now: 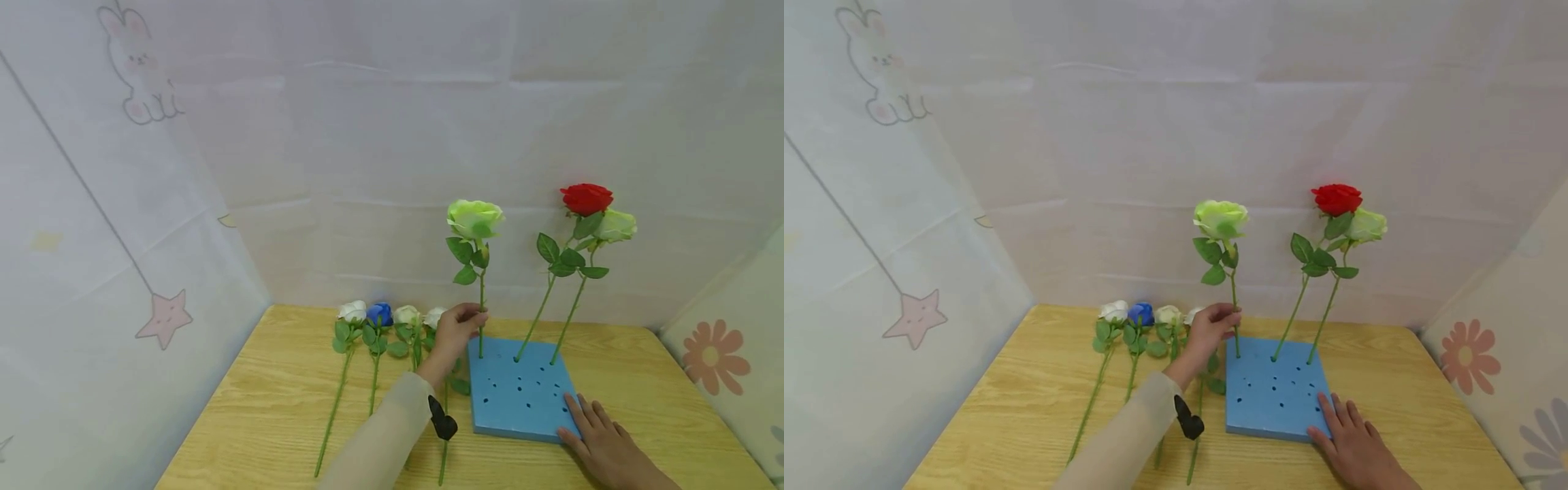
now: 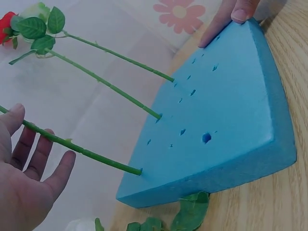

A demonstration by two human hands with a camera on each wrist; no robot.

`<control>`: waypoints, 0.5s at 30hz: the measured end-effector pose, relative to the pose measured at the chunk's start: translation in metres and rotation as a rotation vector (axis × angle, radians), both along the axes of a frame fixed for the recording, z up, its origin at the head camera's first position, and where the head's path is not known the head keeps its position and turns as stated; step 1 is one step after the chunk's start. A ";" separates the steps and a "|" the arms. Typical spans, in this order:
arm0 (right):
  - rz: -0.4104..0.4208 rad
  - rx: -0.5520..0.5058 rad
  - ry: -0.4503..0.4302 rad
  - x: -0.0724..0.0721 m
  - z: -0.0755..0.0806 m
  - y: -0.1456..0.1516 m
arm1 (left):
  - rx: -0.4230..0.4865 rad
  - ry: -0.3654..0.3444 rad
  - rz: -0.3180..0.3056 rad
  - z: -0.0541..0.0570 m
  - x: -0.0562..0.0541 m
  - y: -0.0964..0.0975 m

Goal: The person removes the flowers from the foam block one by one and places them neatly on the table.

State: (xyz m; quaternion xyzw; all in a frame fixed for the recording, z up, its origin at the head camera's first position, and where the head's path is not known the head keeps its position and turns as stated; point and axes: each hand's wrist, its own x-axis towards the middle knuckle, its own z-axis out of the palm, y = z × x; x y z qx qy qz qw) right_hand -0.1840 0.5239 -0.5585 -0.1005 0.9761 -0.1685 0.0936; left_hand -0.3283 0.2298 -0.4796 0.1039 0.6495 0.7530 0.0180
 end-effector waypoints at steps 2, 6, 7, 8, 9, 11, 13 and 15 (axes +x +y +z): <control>-0.002 0.002 -0.006 -0.001 0.000 0.000 | -0.009 0.004 0.005 0.002 0.000 -0.002; -0.006 -0.002 -0.030 -0.003 0.000 0.001 | -0.022 0.010 0.011 0.006 0.002 -0.008; -0.008 -0.003 -0.037 -0.003 0.000 0.001 | -0.021 0.010 0.009 0.007 0.002 -0.009; -0.010 -0.004 -0.043 -0.004 0.000 0.001 | -0.021 0.014 0.006 0.008 0.003 -0.011; -0.011 -0.004 -0.050 -0.004 0.000 0.001 | -0.023 0.017 0.001 0.009 0.004 -0.013; -0.015 -0.002 -0.058 -0.004 0.000 0.000 | -0.033 0.022 -0.009 0.013 0.006 -0.018; -0.018 -0.008 -0.071 -0.004 0.001 0.000 | -0.043 0.027 -0.011 0.015 0.007 -0.023; -0.019 -0.013 -0.077 -0.004 0.002 0.001 | -0.059 0.029 -0.012 0.018 0.010 -0.029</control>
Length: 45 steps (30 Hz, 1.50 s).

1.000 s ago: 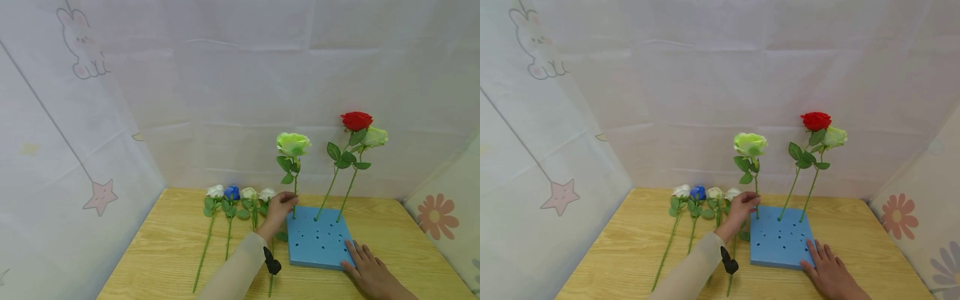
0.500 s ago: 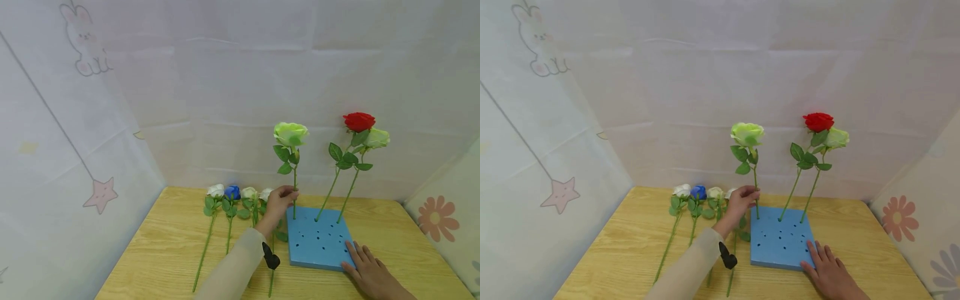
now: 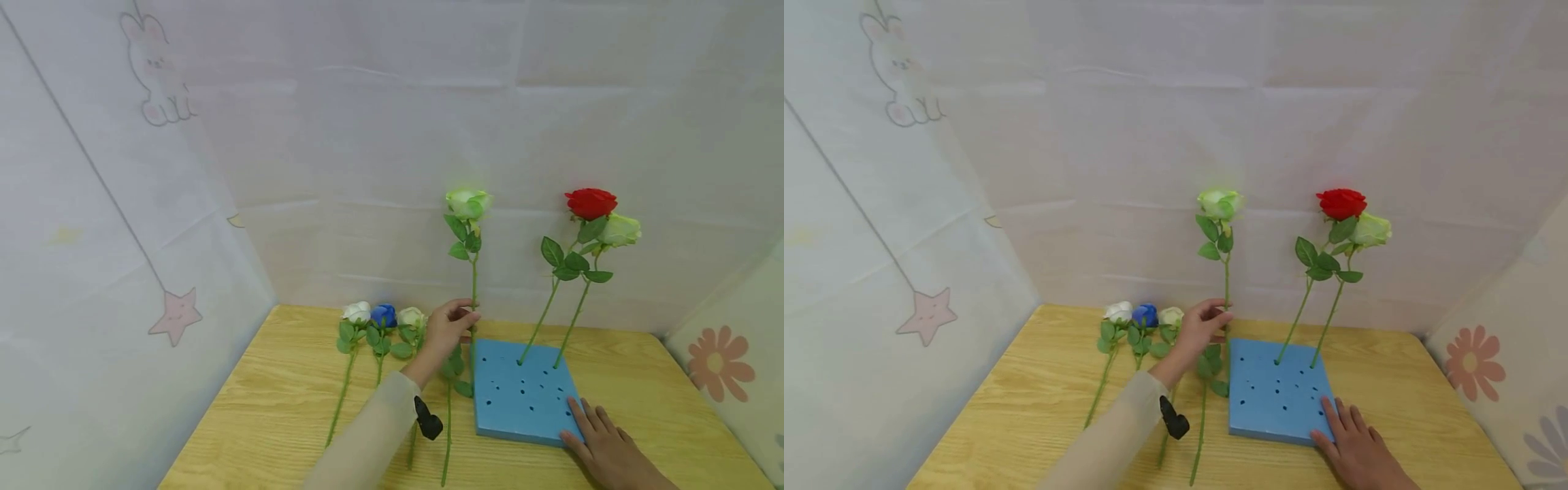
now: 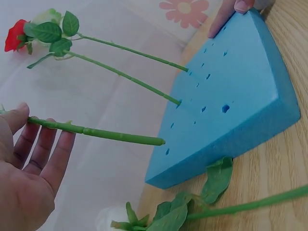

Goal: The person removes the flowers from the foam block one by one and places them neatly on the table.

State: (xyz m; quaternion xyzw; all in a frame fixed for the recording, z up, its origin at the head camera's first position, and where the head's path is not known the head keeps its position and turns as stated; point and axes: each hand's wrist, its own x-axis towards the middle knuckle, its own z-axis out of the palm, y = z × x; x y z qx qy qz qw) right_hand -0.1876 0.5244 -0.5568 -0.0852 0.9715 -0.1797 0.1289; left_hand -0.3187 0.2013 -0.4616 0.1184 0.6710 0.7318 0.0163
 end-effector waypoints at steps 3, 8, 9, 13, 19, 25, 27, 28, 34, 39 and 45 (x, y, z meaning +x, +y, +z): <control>-0.001 -0.007 -0.003 0.001 0.000 0.000 | -0.025 -0.002 -0.005 0.004 0.005 -0.008; 0.009 0.006 0.013 0.000 0.000 0.000 | -0.039 -0.018 -0.052 0.007 0.017 -0.023; 0.011 0.006 0.016 0.000 0.000 0.001 | -0.030 -0.030 -0.062 0.006 0.019 -0.026; 0.017 0.008 0.026 0.000 0.001 0.001 | -0.006 -0.073 -0.107 0.005 0.028 -0.042; 0.017 -0.001 0.009 0.001 0.003 0.000 | -0.025 -0.122 -0.154 0.003 0.044 -0.066; 0.024 -0.001 0.016 0.002 0.005 0.000 | -0.080 -0.135 -0.145 0.001 0.061 -0.091; 0.027 0.002 0.026 0.002 0.005 0.000 | -0.090 -0.135 -0.140 0.001 0.065 -0.100; 0.030 0.003 0.030 0.002 0.005 0.000 | -0.098 -0.135 -0.135 0.001 0.067 -0.104; 0.036 0.005 0.050 0.001 0.004 0.000 | -0.133 -0.136 -0.099 -0.002 0.076 -0.126; 0.035 0.009 0.052 0.001 0.003 0.000 | -0.168 -0.142 -0.107 -0.004 0.081 -0.144; 0.030 -0.005 0.022 0.001 0.002 0.002 | -0.203 -0.144 -0.087 -0.005 0.085 -0.161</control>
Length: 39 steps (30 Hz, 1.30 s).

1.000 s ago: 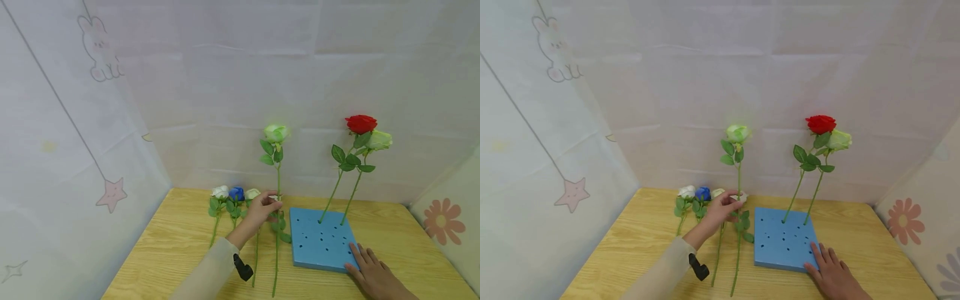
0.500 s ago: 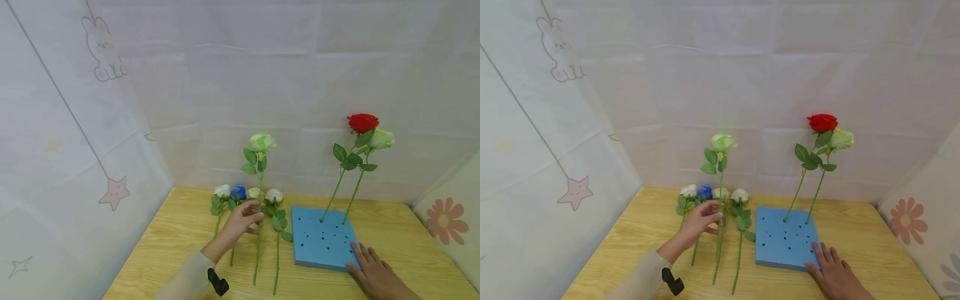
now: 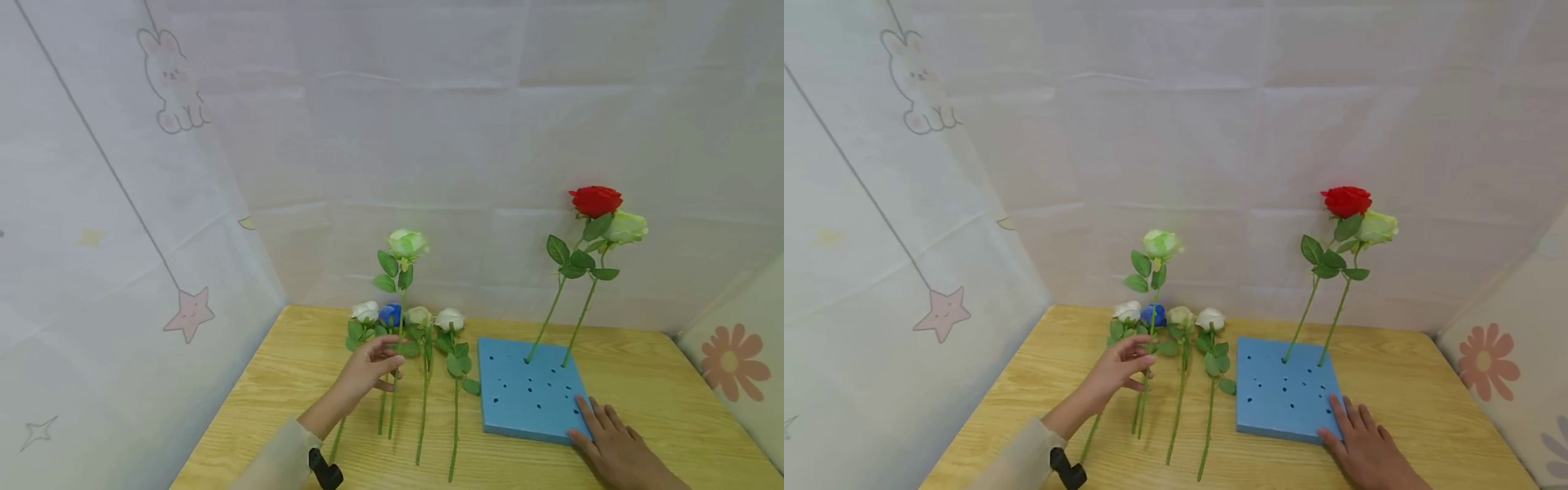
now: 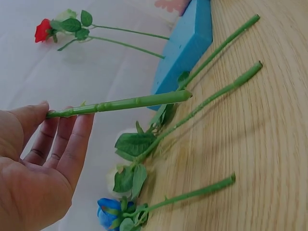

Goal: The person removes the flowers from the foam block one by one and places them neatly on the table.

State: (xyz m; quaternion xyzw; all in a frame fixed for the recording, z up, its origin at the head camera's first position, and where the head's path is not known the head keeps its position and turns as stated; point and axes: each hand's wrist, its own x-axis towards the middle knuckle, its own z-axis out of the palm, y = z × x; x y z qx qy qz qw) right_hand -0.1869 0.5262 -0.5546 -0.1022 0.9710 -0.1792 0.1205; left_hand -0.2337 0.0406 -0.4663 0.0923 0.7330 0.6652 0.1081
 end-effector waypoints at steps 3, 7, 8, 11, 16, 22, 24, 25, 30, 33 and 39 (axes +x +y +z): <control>-0.005 -0.011 -0.026 -0.001 0.001 0.000 | -0.012 0.001 0.005 0.001 0.002 -0.007; -0.008 -0.010 -0.044 -0.002 0.003 -0.001 | -0.034 0.007 0.010 0.001 0.005 -0.016; -0.009 -0.009 -0.045 -0.002 0.003 -0.001 | -0.039 0.009 0.015 0.001 0.006 -0.018; -0.012 -0.007 -0.045 -0.002 0.002 0.000 | -0.052 0.004 0.033 -0.001 0.009 -0.027; -0.011 0.001 -0.037 -0.003 -0.002 0.001 | -0.066 0.001 0.055 -0.005 0.012 -0.042; -0.014 0.013 -0.036 -0.003 -0.004 0.003 | -0.081 -0.002 0.091 -0.007 0.016 -0.059; -0.013 0.013 -0.031 -0.004 -0.004 0.003 | -0.087 -0.003 0.101 -0.007 0.019 -0.064; -0.014 0.012 -0.030 -0.004 -0.004 0.003 | -0.091 -0.005 0.105 -0.006 0.020 -0.066; -0.011 0.002 -0.032 -0.004 -0.004 0.003 | -0.115 -0.018 0.112 -0.002 0.029 -0.078; -0.012 -0.004 -0.040 -0.004 -0.004 0.003 | -0.125 -0.035 0.109 0.000 0.033 -0.085; -0.018 -0.009 -0.052 -0.005 -0.005 0.003 | -0.141 -0.042 0.099 -0.003 0.037 -0.100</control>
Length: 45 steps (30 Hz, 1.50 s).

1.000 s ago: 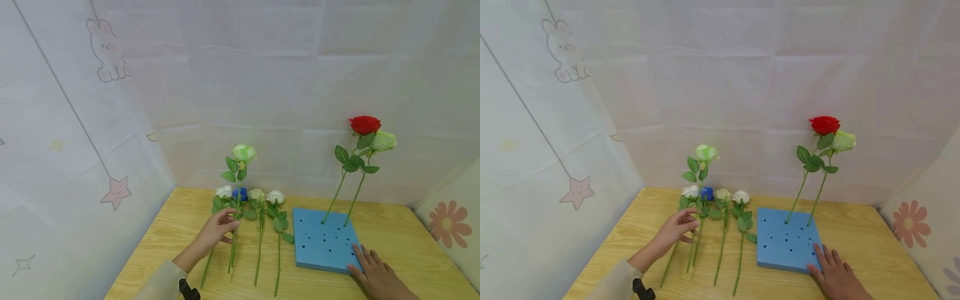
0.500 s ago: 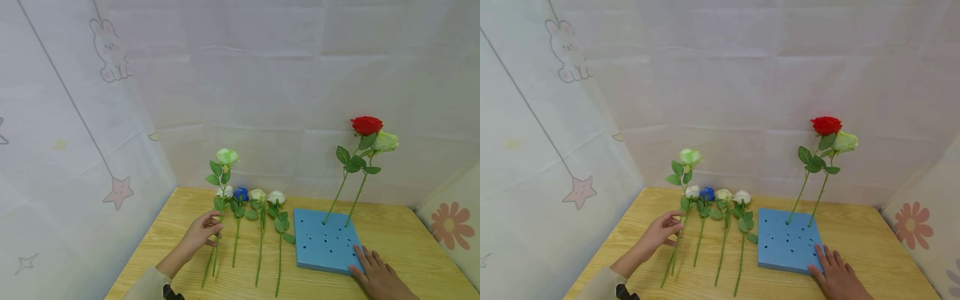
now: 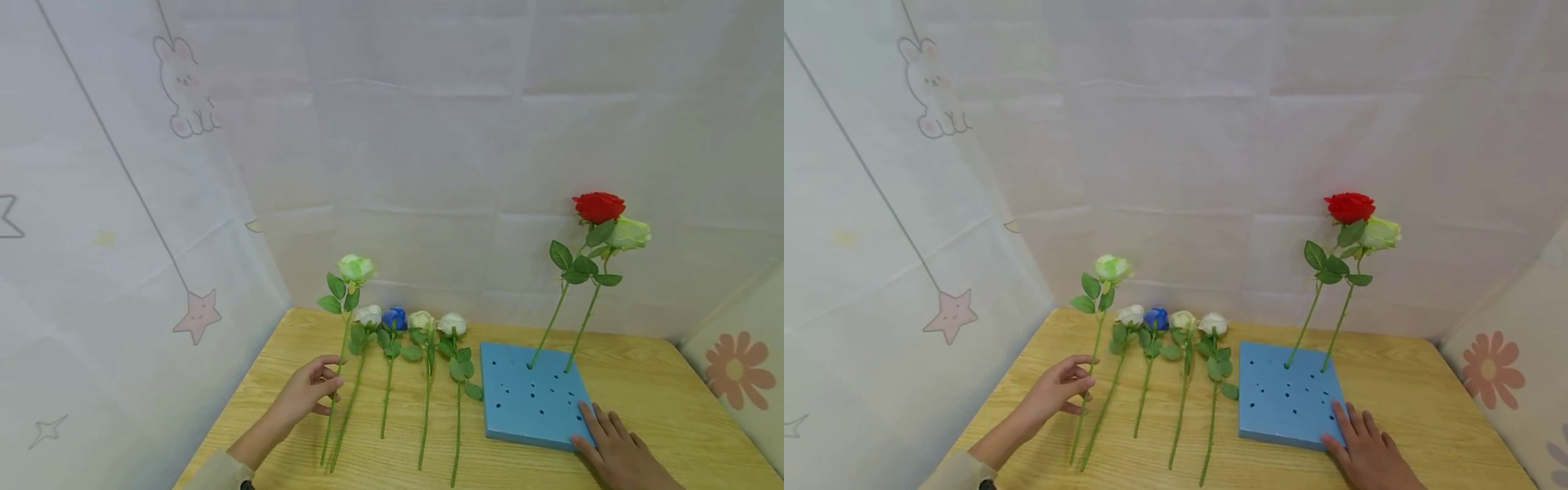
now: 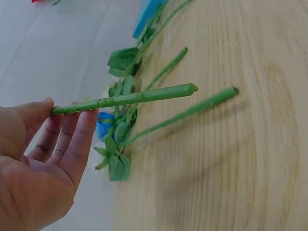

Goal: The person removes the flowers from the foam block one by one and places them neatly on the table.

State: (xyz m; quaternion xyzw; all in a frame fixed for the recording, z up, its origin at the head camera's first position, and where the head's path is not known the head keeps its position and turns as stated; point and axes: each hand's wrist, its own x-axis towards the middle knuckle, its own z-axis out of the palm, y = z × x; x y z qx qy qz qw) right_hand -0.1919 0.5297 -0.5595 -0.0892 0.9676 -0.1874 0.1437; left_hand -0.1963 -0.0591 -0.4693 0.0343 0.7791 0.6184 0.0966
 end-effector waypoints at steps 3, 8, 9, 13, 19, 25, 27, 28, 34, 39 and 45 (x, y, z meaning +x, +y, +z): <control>-0.003 0.004 0.004 0.000 -0.001 0.000 | -0.020 0.000 -0.003 -0.005 0.000 -0.007; -0.008 0.016 0.017 0.000 -0.004 -0.001 | -0.049 -0.024 0.003 -0.014 -0.001 -0.017; -0.009 0.018 0.019 0.000 -0.004 -0.001 | -0.055 -0.029 0.006 -0.015 -0.001 -0.018; -0.010 0.021 0.022 0.000 -0.003 -0.001 | -0.069 -0.045 0.016 -0.021 -0.002 -0.024; -0.005 0.017 0.018 0.002 0.002 -0.002 | -0.077 -0.052 0.026 -0.029 -0.004 -0.031; -0.002 0.009 0.019 0.002 0.003 -0.001 | -0.096 -0.072 0.031 -0.036 -0.006 -0.040; -0.003 0.006 0.017 0.002 0.003 -0.001 | -0.110 -0.073 0.032 -0.039 -0.007 -0.043; -0.003 0.005 0.016 0.002 0.004 -0.001 | -0.118 -0.075 0.037 -0.040 -0.007 -0.044; -0.013 0.014 0.017 0.003 0.004 -0.002 | -0.148 -0.096 0.069 -0.047 -0.010 -0.048; -0.014 0.018 0.019 0.002 0.003 -0.002 | -0.170 -0.119 0.070 -0.051 -0.012 -0.049; -0.013 0.020 0.024 0.001 0.001 -0.002 | -0.209 -0.132 0.064 -0.053 -0.017 -0.047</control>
